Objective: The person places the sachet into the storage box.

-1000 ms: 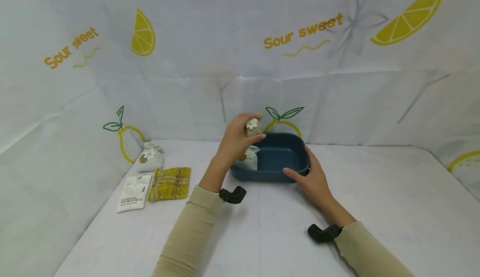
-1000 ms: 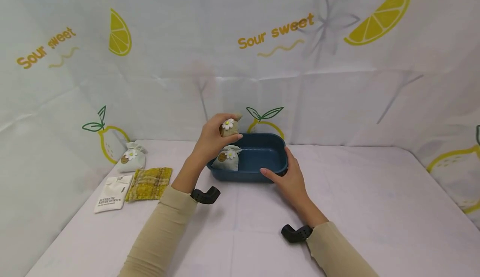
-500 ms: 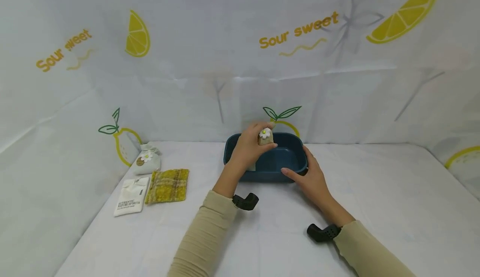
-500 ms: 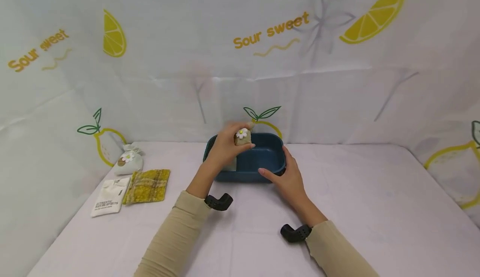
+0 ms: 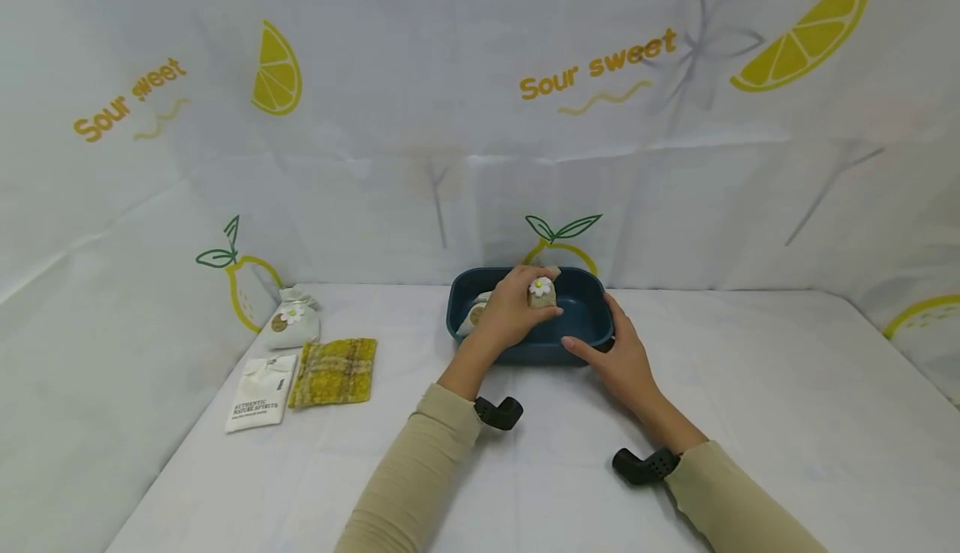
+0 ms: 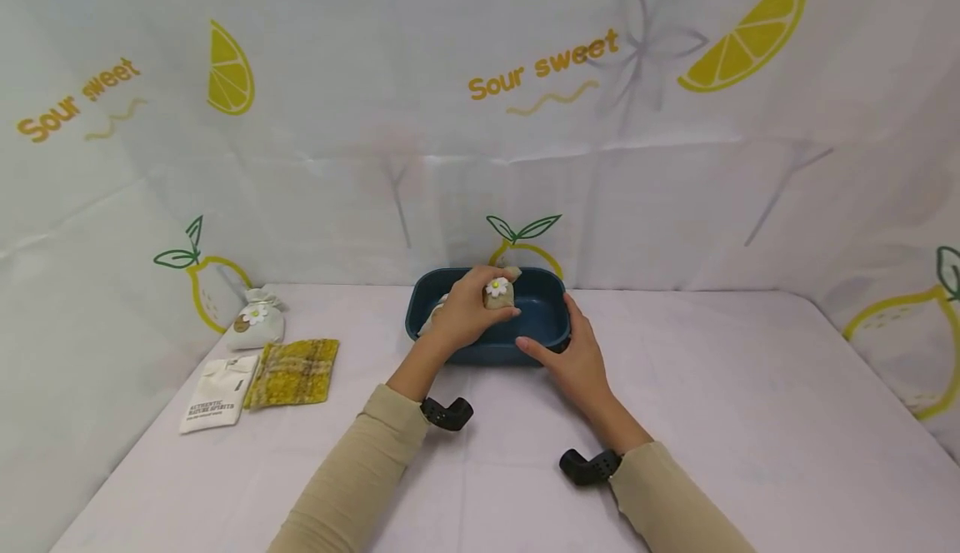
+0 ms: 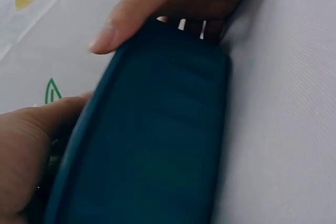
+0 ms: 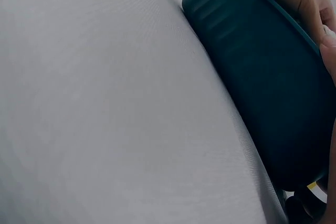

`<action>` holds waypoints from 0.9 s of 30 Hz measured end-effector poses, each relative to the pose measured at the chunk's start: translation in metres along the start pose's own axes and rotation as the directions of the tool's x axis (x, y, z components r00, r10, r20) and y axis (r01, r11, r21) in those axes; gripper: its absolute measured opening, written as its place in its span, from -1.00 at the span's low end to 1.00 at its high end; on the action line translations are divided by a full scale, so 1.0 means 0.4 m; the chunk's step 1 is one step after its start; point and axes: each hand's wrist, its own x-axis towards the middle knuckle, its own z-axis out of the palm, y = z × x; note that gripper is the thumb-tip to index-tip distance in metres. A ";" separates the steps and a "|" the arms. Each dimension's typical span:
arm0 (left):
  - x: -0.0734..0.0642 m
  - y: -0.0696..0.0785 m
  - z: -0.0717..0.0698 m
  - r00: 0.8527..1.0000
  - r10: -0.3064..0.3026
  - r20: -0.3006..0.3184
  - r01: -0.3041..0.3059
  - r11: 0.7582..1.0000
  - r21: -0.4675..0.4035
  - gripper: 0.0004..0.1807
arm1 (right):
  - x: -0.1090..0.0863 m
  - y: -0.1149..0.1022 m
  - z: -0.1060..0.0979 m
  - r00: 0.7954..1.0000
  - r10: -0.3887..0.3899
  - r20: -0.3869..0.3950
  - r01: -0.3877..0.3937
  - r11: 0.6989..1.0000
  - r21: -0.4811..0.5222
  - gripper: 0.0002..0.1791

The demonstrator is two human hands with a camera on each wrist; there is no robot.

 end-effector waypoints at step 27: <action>0.007 -0.018 0.012 0.933 -0.187 0.308 0.152 0.979 0.134 -0.51 | -0.001 -0.003 -0.002 1.000 0.002 0.000 -0.002 1.000 -0.015 0.15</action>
